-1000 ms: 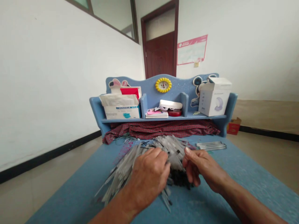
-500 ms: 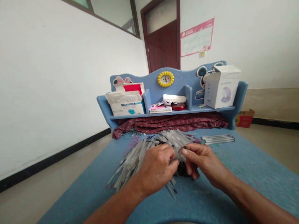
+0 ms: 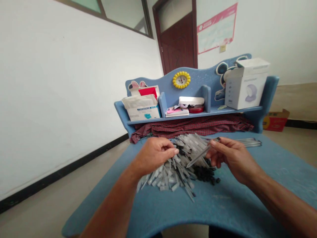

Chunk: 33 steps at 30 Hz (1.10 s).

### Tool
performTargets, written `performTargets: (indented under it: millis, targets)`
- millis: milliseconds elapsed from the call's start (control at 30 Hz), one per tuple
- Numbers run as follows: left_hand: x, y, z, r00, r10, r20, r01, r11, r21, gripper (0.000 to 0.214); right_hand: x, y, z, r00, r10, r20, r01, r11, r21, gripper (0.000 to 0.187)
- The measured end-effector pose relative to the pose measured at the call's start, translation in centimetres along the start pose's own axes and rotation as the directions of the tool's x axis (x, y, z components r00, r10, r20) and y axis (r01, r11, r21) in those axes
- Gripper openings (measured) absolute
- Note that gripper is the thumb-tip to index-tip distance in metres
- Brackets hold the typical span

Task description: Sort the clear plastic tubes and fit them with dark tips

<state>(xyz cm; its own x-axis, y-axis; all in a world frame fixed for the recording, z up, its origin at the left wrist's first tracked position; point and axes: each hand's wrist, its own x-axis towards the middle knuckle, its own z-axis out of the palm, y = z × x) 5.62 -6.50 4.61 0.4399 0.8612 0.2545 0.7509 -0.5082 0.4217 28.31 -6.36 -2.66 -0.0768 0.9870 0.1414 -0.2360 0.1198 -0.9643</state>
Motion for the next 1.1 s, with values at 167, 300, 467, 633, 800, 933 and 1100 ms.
performTargets:
  millis: [167,300,467,633,800,933,1100]
  targets:
    - [-0.6,-0.8,-1.0,0.964,0.063,0.258,-0.111,0.977,0.179,0.017,0.2,0.1,-0.3,0.999,0.018,-0.049,-0.017,1.0,0.014,0.032]
    - [-1.7,-1.2,-0.4,0.945,0.034,0.326,-0.119,0.963,0.244,0.014,0.0,0.0,-0.3,0.998,0.008,-0.06,-0.008,1.0,0.006,0.031]
    - [-4.2,-2.1,1.7,0.964,-0.065,0.257,-0.015,0.955,0.297,0.008,0.0,0.1,-0.2,1.0,0.019,-0.02,-0.018,1.0,0.012,0.028]
    - [-5.9,-2.5,3.5,0.987,-0.121,0.102,0.086,0.95,0.299,0.01,-0.2,0.1,0.0,0.999,0.034,-0.005,-0.034,0.999,-0.005,0.027]
    - [-6.6,-2.2,4.5,0.98,-0.197,-0.017,0.193,0.939,0.285,0.014,-0.4,0.0,0.1,0.999,0.031,0.006,-0.031,0.999,-0.021,0.026]
    - [-6.9,-1.7,5.4,0.96,-0.273,-0.056,0.278,0.921,0.272,0.013,-0.5,-0.1,0.2,0.999,0.036,0.023,-0.035,0.999,-0.03,0.025]
    - [-7.1,-1.5,6.5,0.932,-0.317,-0.174,0.36,0.863,0.355,0.014,-0.6,-0.2,0.3,0.998,0.042,0.039,-0.04,0.998,-0.052,0.026]
